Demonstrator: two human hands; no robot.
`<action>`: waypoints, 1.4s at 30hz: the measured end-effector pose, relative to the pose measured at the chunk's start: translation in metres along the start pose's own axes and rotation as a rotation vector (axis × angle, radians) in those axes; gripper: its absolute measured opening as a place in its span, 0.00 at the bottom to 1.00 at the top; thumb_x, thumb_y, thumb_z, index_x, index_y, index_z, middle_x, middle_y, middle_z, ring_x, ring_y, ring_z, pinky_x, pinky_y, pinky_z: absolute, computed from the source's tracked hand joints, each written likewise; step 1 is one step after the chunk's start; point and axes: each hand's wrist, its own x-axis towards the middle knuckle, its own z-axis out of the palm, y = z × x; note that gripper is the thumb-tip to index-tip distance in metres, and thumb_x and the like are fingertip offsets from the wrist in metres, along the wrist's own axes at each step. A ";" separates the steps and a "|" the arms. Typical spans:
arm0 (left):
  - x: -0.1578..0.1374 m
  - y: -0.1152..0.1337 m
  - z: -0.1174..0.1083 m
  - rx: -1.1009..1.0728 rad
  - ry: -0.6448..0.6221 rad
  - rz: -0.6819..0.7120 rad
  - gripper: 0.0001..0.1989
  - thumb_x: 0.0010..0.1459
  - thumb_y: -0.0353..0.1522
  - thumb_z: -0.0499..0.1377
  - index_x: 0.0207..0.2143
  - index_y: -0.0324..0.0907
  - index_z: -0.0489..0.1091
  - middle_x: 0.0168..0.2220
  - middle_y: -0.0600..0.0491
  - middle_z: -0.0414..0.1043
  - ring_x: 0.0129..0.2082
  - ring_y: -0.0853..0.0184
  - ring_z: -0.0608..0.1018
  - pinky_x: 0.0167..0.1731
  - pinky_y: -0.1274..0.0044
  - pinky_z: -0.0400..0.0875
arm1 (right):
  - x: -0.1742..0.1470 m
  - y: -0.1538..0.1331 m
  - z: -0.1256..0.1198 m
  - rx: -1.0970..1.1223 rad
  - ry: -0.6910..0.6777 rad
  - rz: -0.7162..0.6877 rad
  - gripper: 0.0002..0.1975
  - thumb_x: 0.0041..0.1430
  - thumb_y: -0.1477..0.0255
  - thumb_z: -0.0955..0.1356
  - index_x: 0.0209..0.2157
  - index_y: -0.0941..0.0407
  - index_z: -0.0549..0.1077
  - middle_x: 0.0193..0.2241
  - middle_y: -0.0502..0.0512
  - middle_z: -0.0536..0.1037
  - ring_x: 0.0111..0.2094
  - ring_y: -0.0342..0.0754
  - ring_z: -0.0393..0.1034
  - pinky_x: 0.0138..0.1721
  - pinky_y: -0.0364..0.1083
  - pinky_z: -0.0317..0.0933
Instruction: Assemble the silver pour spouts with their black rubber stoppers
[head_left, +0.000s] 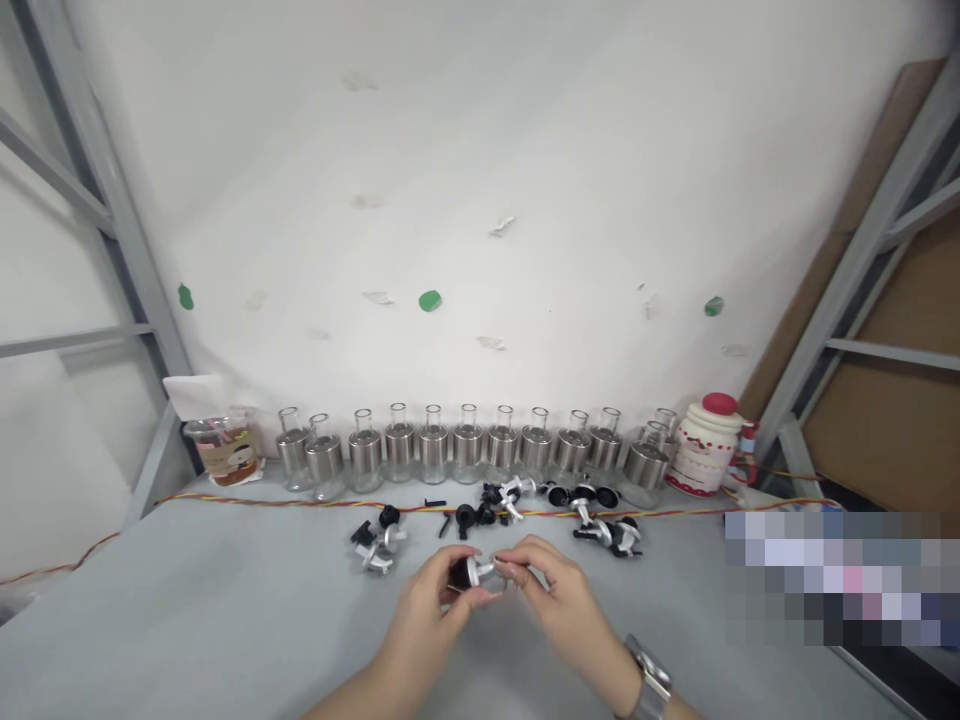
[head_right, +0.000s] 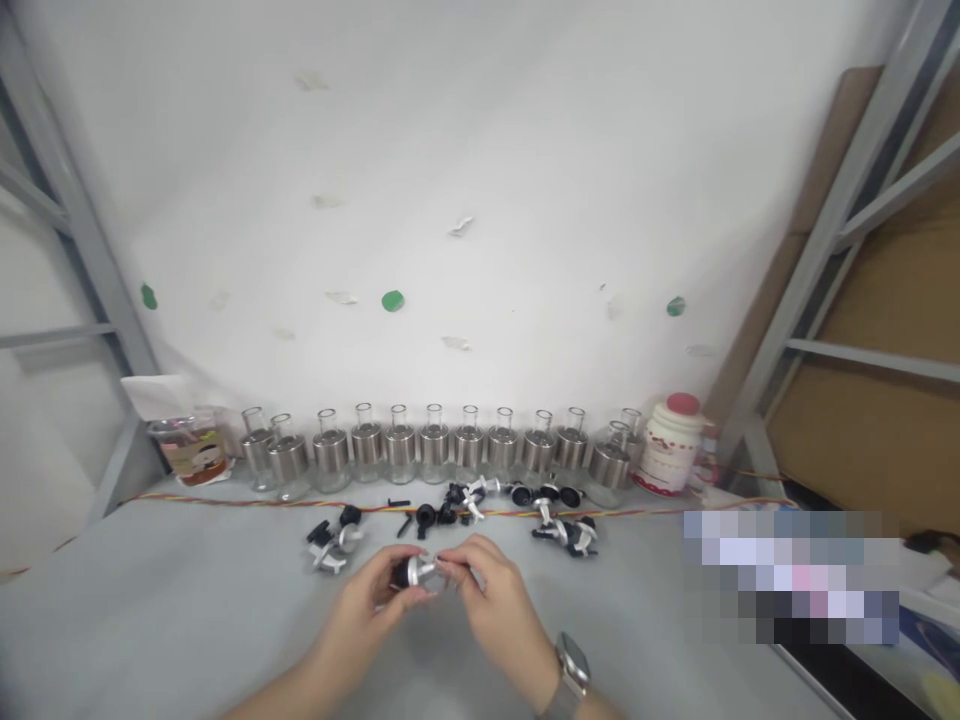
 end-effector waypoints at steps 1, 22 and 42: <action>0.000 0.001 0.000 -0.014 -0.008 -0.003 0.13 0.48 0.32 0.58 0.38 0.42 0.65 0.31 0.54 0.69 0.31 0.67 0.74 0.32 0.77 0.69 | 0.000 0.000 0.000 0.006 0.001 -0.003 0.10 0.56 0.67 0.62 0.30 0.55 0.73 0.27 0.53 0.72 0.31 0.47 0.67 0.34 0.44 0.61; 0.000 -0.001 0.002 -0.031 -0.030 0.009 0.10 0.47 0.32 0.59 0.35 0.41 0.67 0.29 0.54 0.71 0.28 0.67 0.75 0.29 0.77 0.70 | -0.002 -0.001 0.001 -0.078 -0.016 -0.067 0.10 0.57 0.69 0.61 0.31 0.55 0.72 0.27 0.53 0.70 0.32 0.47 0.65 0.34 0.44 0.60; 0.006 0.005 0.007 -0.432 -0.038 -0.234 0.18 0.40 0.40 0.64 0.29 0.37 0.66 0.22 0.56 0.69 0.19 0.69 0.75 0.21 0.76 0.71 | -0.003 0.003 0.007 -0.015 0.032 -0.060 0.09 0.57 0.70 0.61 0.30 0.56 0.71 0.27 0.53 0.70 0.31 0.46 0.65 0.34 0.43 0.60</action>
